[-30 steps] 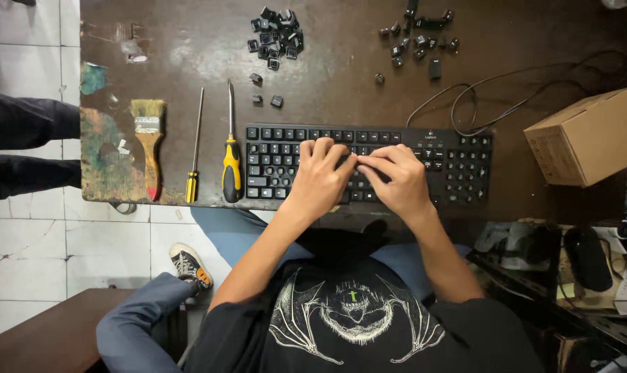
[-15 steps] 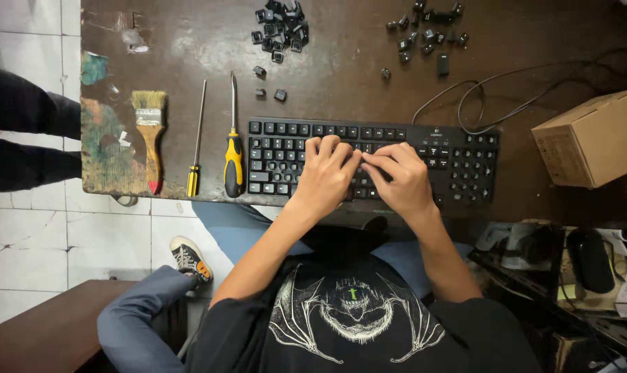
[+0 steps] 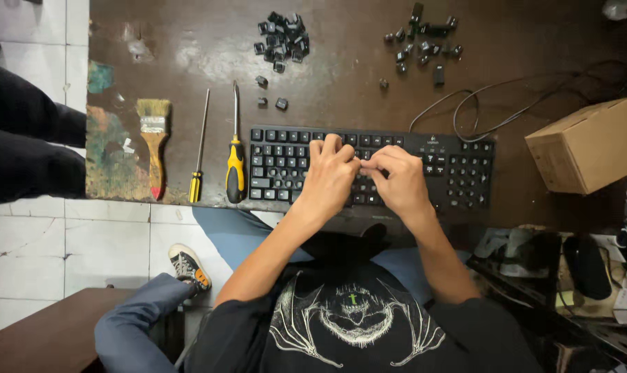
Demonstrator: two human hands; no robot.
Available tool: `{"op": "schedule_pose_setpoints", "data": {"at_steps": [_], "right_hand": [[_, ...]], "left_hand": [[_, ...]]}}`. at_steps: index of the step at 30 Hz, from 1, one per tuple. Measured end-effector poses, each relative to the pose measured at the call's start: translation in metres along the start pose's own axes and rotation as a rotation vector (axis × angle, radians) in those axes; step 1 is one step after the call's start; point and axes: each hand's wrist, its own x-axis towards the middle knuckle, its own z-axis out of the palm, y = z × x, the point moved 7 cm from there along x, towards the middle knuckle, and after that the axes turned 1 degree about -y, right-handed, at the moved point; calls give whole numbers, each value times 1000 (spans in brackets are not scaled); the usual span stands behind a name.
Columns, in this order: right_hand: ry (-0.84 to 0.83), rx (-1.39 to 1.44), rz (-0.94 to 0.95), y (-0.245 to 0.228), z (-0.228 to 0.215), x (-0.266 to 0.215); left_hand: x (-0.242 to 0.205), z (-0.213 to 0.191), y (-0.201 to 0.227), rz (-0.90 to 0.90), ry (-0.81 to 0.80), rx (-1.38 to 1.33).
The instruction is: The person assembles a computer keyboard by inserting black keycaps into the switch housings. They use a yellow screwdriver to press down and secure the keycaps in place. The person works systematically across the keyboard, picking up keycaps from a pile on the table and placing them into the correct positions.
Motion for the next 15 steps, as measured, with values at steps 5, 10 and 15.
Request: {"op": "schedule_pose_setpoints", "data": {"at_steps": [5,10,15], "right_hand": [[-10,-17,30,8,6,1],[-28,-47,43,9,10,3],[-32,-69,24,21,16,-1]], "left_hand": [[-1,10,-3,-28,-34,5],[1,4,-1,-36,-16,3],[-1,9,-6,-48,-3,-21]]}}
